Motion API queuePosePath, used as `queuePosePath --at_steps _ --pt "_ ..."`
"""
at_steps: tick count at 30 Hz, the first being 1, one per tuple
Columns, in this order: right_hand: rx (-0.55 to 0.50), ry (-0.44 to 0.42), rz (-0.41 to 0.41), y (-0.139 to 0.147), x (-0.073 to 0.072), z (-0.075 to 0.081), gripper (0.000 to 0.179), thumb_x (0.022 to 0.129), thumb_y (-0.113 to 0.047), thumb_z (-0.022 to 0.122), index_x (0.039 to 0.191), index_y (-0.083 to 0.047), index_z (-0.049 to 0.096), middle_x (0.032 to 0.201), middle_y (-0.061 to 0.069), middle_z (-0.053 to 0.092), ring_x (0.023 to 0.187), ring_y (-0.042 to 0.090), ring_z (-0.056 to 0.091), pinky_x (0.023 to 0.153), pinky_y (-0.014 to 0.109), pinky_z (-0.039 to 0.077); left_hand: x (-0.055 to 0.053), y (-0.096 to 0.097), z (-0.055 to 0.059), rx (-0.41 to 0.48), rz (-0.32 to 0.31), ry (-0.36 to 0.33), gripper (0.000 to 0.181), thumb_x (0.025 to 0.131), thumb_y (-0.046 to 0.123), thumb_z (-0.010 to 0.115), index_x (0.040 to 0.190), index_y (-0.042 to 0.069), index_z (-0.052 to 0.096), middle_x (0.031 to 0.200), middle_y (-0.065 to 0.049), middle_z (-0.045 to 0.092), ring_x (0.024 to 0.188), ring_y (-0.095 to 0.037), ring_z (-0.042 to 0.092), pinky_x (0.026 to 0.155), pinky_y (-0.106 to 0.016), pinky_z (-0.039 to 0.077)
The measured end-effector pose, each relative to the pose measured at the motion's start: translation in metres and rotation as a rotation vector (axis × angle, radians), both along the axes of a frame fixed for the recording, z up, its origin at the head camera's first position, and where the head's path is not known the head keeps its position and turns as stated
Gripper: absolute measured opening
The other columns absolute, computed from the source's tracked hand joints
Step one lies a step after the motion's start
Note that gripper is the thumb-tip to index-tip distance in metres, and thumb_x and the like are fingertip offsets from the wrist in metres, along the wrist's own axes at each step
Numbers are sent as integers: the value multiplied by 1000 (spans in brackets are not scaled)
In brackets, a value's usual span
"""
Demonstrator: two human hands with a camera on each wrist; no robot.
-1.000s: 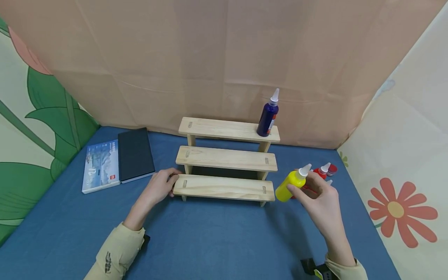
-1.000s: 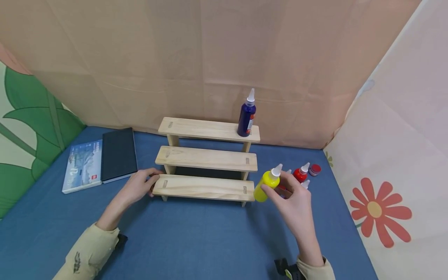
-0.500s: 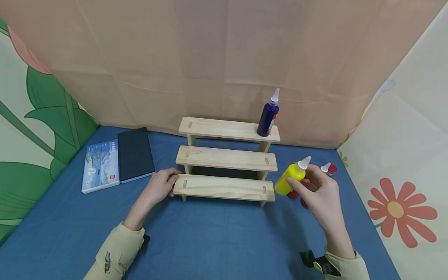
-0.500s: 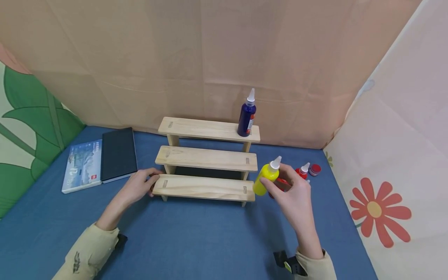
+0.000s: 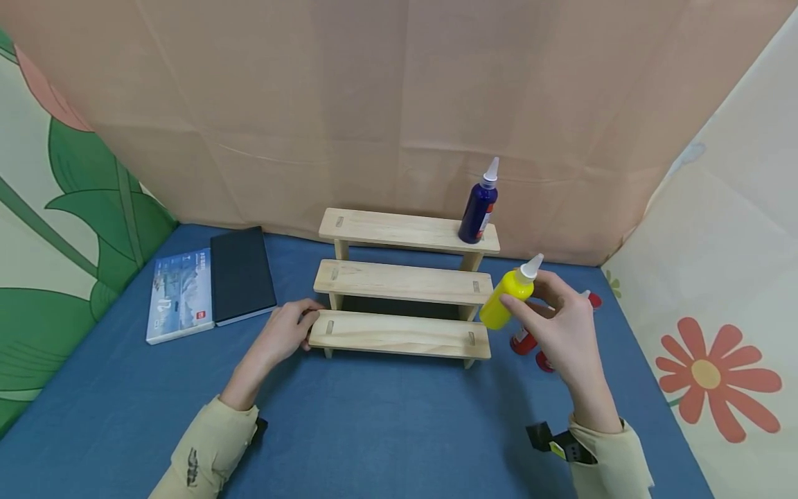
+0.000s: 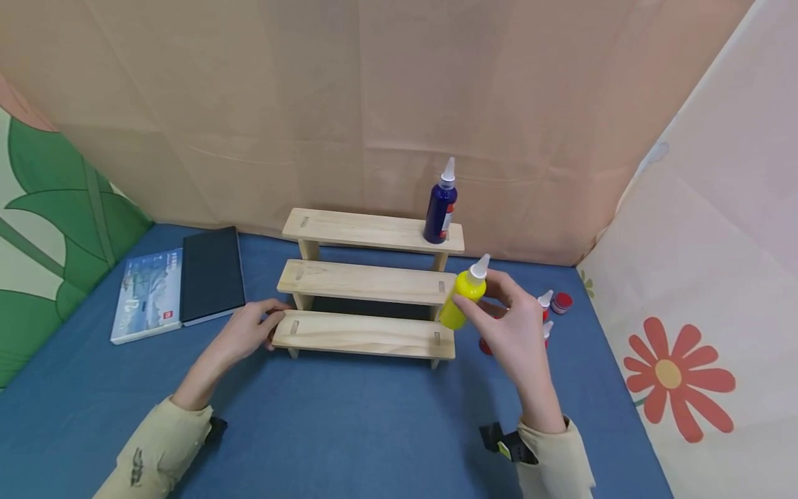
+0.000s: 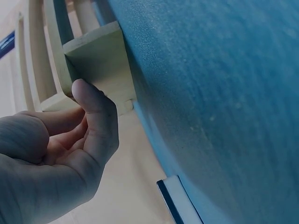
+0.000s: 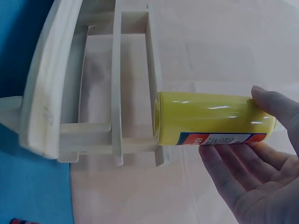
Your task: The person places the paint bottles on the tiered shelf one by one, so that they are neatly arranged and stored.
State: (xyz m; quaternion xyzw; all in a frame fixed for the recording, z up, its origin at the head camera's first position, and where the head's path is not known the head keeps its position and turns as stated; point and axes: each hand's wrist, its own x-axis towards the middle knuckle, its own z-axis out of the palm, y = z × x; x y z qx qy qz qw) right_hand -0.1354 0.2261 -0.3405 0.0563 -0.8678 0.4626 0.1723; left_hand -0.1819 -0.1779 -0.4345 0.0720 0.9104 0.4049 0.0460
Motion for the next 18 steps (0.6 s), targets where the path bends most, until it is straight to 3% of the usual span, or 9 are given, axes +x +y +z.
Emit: queuePosePath --at_steps 6,18 --pt "-10 26 40 -7 -10 8 44 97 -20 84 132 1 69 123 12 72 110 25 69 84 13 55 -1 0 0 -8 -1 0 28 111 2 52 130 -13 67 83 -14 69 52 -16 62 50 -31 51" --pt "-32 47 75 -29 -35 21 45 97 -22 84 134 -1 70 126 12 72 112 26 69 86 14 55 -1 0 1 -6 1 -9 28 112 2 52 130 -13 67 81 -12 68 52 -17 62 50 -31 51"
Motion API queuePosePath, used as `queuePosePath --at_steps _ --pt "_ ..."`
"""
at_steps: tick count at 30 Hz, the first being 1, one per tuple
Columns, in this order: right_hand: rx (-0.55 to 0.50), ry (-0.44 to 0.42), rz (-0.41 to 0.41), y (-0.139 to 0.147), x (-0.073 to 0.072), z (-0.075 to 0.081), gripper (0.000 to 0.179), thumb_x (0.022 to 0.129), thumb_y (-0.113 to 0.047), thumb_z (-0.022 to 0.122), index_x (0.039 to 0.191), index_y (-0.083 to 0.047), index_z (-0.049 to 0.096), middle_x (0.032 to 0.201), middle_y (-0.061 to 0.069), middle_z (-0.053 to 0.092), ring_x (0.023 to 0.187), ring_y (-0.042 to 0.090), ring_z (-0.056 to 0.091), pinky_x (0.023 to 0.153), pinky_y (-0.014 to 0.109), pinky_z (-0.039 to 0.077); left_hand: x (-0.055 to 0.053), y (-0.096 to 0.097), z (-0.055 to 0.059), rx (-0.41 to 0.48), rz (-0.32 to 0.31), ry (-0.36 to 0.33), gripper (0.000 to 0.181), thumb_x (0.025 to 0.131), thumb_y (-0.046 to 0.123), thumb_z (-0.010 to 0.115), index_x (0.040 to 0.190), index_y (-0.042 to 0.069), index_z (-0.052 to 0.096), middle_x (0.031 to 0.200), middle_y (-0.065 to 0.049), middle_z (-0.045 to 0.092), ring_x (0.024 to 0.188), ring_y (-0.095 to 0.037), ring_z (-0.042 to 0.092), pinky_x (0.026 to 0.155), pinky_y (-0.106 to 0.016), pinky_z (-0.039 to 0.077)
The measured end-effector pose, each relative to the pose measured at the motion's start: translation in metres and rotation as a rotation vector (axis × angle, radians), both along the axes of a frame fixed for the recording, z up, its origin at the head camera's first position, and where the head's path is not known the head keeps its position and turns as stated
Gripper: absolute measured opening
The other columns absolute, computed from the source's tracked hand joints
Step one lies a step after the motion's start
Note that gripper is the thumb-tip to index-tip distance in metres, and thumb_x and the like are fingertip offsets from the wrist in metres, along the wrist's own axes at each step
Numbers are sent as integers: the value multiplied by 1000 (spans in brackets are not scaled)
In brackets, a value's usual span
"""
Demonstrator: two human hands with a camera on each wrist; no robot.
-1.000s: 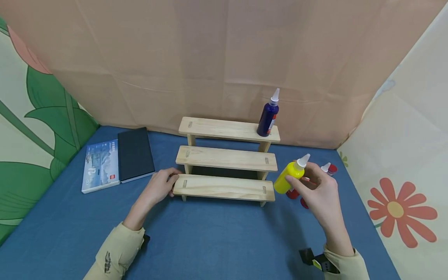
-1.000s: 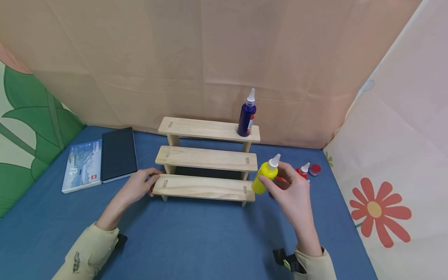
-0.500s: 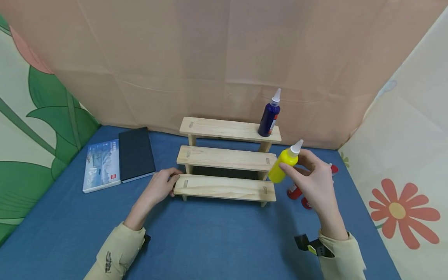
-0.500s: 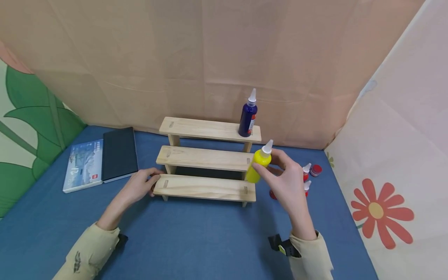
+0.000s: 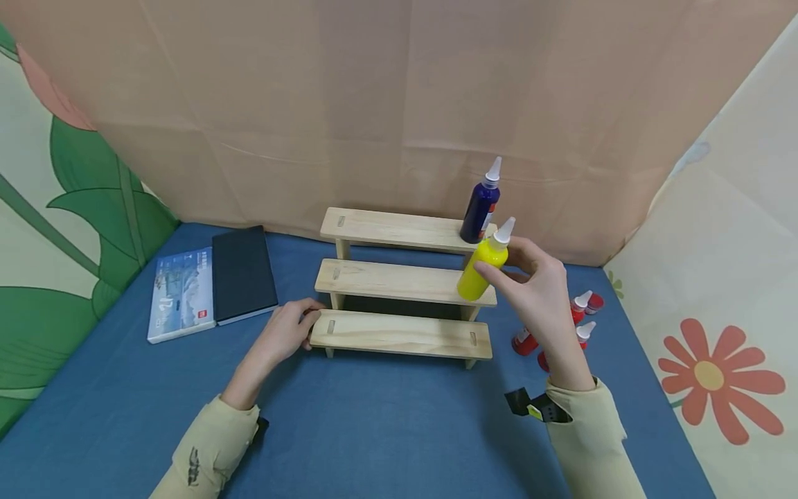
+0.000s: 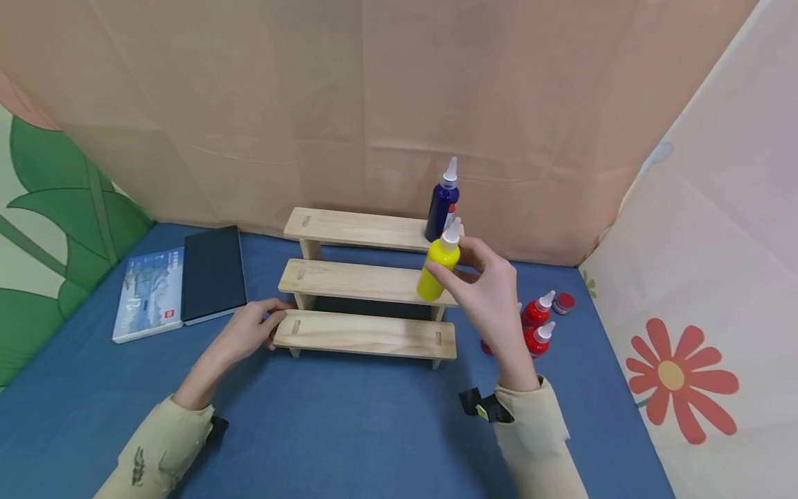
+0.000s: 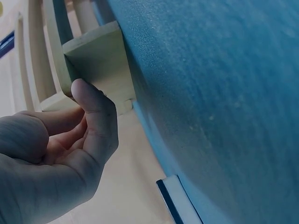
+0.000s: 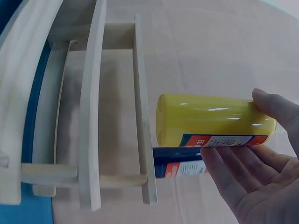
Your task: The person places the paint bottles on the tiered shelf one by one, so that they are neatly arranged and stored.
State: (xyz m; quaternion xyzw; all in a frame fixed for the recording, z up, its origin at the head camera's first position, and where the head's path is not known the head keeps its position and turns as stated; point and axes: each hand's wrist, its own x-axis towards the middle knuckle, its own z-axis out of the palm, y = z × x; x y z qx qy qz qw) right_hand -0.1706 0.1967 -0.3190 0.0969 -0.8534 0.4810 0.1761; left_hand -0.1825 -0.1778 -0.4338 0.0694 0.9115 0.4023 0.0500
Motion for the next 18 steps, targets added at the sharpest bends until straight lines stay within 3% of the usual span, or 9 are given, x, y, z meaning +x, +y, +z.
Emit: queuePosePath --at_steps 5,14,18 --pt "-9 13 16 -11 -13 2 43 97 -22 85 132 -1 71 125 11 73 110 24 70 87 19 57 0 0 0 1 1 -9 29 112 3 52 131 -13 67 79 -11 67 53 -17 62 50 -32 52" --pt "-30 53 43 -30 -35 9 43 97 -21 84 132 0 70 123 11 72 106 23 68 93 43 61 0 0 0 3 4 -4 28 112 2 52 130 -13 68 81 -12 68 52 -17 62 49 -31 51" --pt "-36 80 42 -40 -46 12 44 96 -21 85 131 1 70 119 12 72 100 24 66 91 42 59 0 -1 0 5 2 2 28 112 3 52 130 -13 68 79 -11 67 53 -20 64 49 -30 50"
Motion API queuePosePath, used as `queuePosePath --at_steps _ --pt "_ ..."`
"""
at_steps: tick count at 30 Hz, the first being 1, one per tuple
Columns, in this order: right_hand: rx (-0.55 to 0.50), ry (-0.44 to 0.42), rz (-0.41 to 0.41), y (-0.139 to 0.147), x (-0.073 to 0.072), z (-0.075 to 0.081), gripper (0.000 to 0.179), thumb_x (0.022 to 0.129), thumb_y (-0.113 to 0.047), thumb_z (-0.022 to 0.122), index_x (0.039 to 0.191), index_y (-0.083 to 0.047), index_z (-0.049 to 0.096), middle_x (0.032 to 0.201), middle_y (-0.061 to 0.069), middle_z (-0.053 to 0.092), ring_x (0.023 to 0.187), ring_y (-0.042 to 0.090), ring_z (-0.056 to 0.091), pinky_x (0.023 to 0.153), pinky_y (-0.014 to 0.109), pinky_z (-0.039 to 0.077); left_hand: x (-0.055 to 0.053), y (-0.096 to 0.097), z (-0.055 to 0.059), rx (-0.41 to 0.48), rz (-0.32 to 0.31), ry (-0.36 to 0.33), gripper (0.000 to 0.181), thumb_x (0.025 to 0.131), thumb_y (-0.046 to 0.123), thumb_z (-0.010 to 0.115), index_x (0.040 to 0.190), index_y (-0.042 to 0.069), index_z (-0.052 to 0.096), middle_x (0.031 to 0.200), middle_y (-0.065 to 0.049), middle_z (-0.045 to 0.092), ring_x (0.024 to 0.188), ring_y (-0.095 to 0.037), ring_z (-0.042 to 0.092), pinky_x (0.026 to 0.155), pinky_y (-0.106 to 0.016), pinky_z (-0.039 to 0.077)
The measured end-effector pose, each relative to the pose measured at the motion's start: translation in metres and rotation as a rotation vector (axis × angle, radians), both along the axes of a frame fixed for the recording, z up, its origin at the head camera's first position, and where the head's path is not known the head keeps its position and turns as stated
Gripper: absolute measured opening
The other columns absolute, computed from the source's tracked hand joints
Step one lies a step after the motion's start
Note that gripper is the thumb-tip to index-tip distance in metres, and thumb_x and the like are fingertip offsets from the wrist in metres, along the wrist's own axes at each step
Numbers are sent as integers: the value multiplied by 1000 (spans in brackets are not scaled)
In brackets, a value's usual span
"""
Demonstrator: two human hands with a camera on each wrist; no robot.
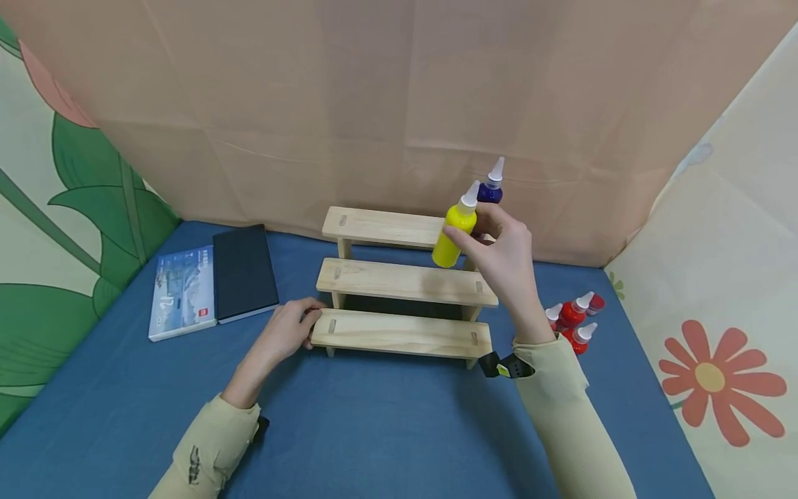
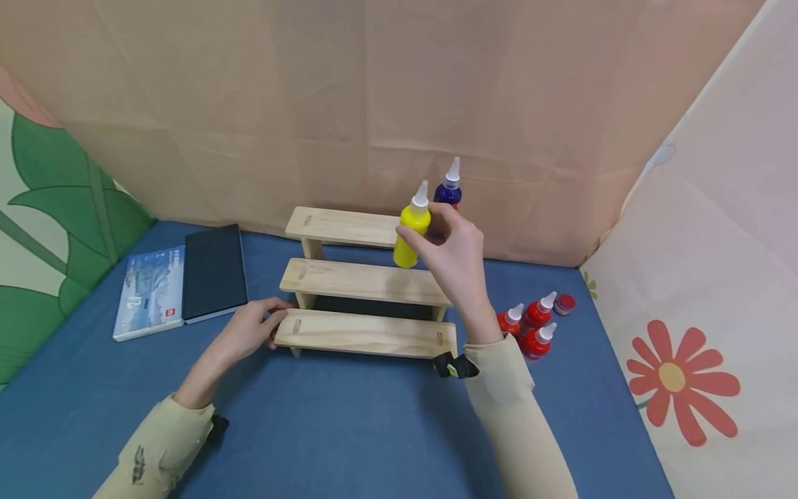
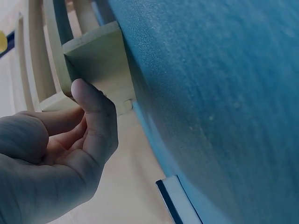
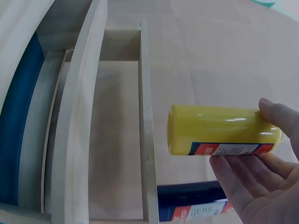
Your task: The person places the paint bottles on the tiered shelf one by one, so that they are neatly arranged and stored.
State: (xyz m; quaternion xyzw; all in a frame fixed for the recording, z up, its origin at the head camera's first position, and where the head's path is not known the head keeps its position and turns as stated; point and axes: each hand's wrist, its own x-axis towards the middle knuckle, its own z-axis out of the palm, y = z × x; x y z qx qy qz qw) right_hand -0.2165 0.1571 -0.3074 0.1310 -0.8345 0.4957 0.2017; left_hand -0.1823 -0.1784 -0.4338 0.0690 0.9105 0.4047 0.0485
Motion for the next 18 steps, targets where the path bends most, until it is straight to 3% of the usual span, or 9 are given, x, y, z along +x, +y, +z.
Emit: queuePosePath --at_steps 6,18 --pt "-17 17 -7 -13 -15 4 47 96 -24 85 132 1 70 121 12 74 102 23 69 92 35 58 0 -1 0 1 -3 0 29 112 3 52 131 -12 67 74 -9 64 53 -22 65 49 -30 50" --pt "-32 14 7 -32 -35 9 48 95 -22 86 133 2 69 127 13 72 110 27 72 95 35 60 0 1 0 -9 1 1 29 112 3 52 131 -12 67 80 -12 68 53 -23 65 48 -30 49"
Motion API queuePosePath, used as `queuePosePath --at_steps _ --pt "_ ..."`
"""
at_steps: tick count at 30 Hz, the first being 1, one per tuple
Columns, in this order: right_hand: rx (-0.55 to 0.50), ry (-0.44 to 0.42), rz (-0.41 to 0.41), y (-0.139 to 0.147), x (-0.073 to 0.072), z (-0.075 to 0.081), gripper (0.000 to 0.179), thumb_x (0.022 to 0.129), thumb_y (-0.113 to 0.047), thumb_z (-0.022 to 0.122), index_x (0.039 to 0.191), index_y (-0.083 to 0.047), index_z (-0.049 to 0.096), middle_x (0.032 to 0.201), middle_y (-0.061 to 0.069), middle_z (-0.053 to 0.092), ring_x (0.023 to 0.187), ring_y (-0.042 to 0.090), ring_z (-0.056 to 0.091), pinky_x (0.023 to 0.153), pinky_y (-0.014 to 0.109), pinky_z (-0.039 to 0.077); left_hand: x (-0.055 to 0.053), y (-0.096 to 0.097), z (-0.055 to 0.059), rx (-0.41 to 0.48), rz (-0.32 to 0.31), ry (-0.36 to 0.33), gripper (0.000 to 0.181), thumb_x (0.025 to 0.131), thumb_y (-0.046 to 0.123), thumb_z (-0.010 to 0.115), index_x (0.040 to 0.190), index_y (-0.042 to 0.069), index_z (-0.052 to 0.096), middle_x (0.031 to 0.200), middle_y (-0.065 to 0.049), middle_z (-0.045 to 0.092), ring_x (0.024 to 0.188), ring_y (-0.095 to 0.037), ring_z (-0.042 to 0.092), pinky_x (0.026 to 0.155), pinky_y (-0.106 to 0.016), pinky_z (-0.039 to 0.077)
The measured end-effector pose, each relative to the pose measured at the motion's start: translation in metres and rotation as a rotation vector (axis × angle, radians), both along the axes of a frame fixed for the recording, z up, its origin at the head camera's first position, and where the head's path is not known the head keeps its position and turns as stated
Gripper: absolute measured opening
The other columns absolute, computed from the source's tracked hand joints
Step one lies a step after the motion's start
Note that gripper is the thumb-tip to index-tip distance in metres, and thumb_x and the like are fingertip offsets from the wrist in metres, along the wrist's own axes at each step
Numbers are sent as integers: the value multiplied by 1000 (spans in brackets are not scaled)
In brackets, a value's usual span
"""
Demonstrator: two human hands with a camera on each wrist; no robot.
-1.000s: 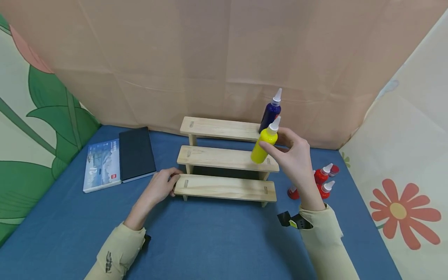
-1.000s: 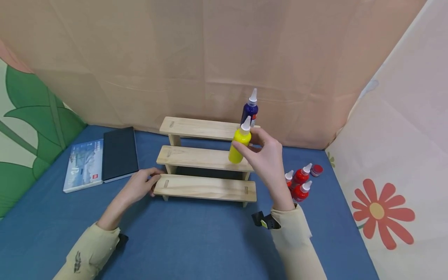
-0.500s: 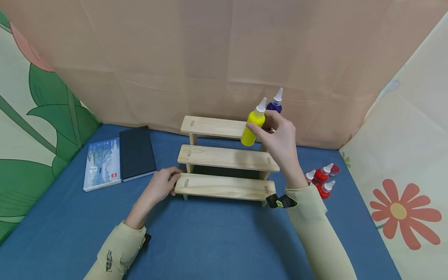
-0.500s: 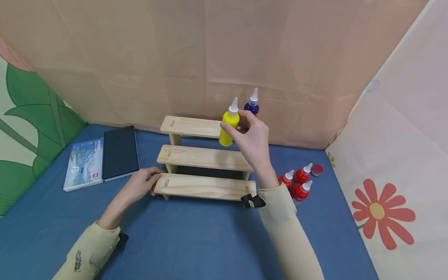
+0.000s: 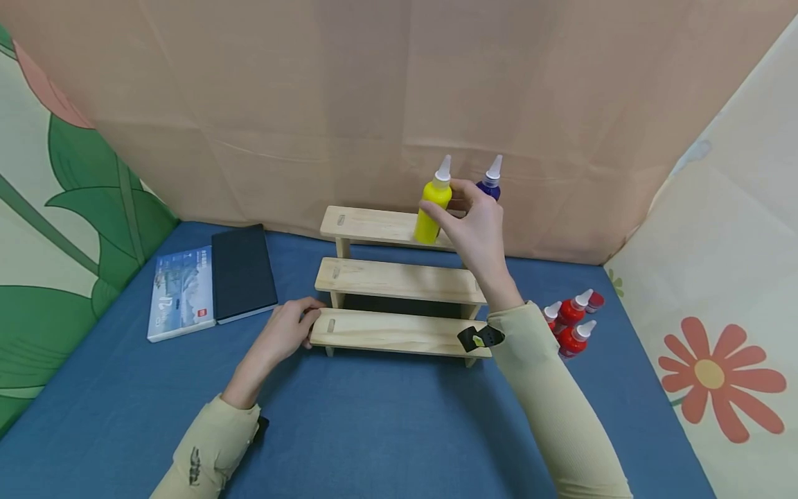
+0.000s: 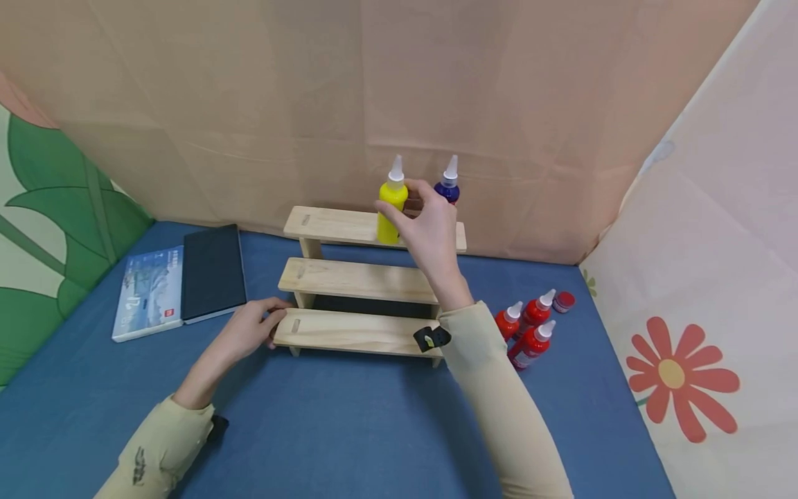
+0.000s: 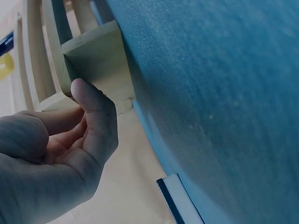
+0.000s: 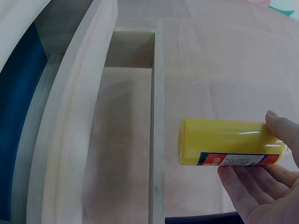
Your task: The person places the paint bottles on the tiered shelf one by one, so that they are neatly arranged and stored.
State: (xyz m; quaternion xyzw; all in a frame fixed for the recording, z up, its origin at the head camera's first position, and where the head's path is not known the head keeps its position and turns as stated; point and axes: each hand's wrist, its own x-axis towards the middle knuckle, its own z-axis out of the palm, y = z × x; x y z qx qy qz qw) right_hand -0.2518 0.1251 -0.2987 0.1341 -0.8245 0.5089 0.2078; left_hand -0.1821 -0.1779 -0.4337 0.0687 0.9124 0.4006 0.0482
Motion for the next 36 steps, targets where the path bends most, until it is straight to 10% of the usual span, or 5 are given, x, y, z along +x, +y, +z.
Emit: queuePosePath --at_steps 36 --pt "83 -60 -14 -17 -18 -9 56 101 -26 79 146 1 60 140 17 67 123 32 69 102 40 57 0 0 -1 -3 0 4 28 112 2 52 129 -12 68 86 -15 70 52 -17 62 49 -31 50"
